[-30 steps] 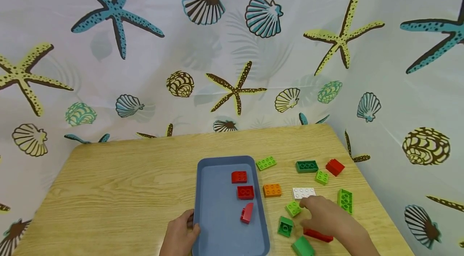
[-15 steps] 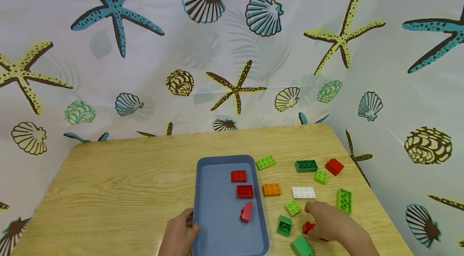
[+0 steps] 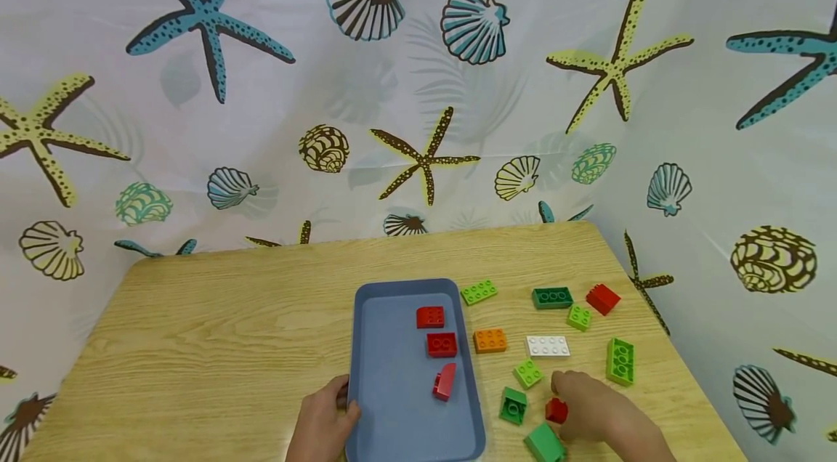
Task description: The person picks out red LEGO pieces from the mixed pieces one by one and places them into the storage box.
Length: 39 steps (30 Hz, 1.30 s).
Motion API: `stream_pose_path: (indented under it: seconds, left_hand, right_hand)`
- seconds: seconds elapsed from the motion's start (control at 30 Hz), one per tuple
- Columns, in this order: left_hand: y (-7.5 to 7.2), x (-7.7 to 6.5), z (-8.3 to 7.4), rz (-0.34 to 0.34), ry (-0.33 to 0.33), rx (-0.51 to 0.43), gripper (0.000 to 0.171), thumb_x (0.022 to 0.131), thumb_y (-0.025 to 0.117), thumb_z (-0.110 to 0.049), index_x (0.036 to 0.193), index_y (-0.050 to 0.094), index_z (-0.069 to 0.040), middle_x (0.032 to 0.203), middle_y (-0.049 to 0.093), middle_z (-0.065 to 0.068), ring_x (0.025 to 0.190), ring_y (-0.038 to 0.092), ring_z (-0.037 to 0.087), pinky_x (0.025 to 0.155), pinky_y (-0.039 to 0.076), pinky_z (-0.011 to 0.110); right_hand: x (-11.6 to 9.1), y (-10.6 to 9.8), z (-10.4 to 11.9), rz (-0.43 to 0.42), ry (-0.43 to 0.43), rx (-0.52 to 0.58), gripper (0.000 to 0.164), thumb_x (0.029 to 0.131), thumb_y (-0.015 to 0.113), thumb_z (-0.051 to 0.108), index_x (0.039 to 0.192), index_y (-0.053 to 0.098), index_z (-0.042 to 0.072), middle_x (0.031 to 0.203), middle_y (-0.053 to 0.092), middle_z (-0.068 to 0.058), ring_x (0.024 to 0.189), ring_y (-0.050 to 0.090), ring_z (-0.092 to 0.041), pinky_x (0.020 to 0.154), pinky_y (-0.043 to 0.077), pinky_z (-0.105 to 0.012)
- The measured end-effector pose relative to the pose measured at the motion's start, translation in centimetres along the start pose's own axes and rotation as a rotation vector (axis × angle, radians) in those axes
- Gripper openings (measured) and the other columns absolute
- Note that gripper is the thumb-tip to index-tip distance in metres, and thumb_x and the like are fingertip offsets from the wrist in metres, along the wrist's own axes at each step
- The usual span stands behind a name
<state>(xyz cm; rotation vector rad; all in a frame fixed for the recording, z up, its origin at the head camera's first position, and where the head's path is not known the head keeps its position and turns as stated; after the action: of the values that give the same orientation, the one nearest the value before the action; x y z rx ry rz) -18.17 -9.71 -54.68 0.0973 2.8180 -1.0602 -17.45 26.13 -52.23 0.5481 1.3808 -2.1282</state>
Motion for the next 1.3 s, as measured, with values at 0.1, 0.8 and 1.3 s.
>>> stream_pose_path:
  seconds: [0.1, 0.8, 1.3]
  left_hand:
    - [-0.01, -0.01, 0.00, 0.003, -0.005, 0.001, 0.038, 0.074, 0.061, -0.005, 0.110, 0.060, 0.004, 0.090, 0.068, 0.012, 0.072, 0.060, 0.013, 0.065, 0.054, 0.037]
    - [-0.01, -0.09, -0.09, 0.016, -0.011, -0.008, 0.039, 0.075, 0.061, -0.005, 0.111, 0.058, 0.007, 0.090, 0.068, 0.013, 0.072, 0.060, 0.014, 0.065, 0.054, 0.037]
    - [-0.07, -0.11, -0.08, -0.002, 0.013, 0.002, 0.038, 0.074, 0.061, -0.005, 0.110, 0.059, 0.006, 0.089, 0.068, 0.012, 0.071, 0.060, 0.013, 0.063, 0.054, 0.036]
  right_hand:
    - [0.09, 0.21, -0.15, 0.004, 0.005, -0.019, 0.038, 0.064, 0.077, 0.008, 0.096, 0.056, 0.004, 0.084, 0.056, -0.005, 0.071, 0.044, -0.022, 0.064, 0.043, -0.040]
    - [0.02, 0.35, -0.50, -0.064, 0.006, -0.063, 0.026, 0.066, 0.072, -0.003, 0.086, 0.058, 0.007, 0.075, 0.055, -0.002, 0.065, 0.044, -0.020, 0.061, 0.045, -0.038]
    - [-0.48, -0.11, -0.15, -0.153, -0.017, -0.089, 0.020, 0.070, 0.066, -0.008, 0.081, 0.061, 0.009, 0.071, 0.056, 0.000, 0.061, 0.043, -0.018, 0.057, 0.042, -0.035]
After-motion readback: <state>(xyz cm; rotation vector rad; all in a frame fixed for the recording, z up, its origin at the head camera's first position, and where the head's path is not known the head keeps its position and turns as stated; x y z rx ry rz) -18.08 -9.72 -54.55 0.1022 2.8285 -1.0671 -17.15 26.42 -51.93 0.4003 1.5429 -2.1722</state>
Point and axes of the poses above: each hand's wrist, its own x-axis towards the middle knuckle, its own y-axis out of the palm, z = x × y, the point moved 6 cm from there along x, towards the middle knuckle
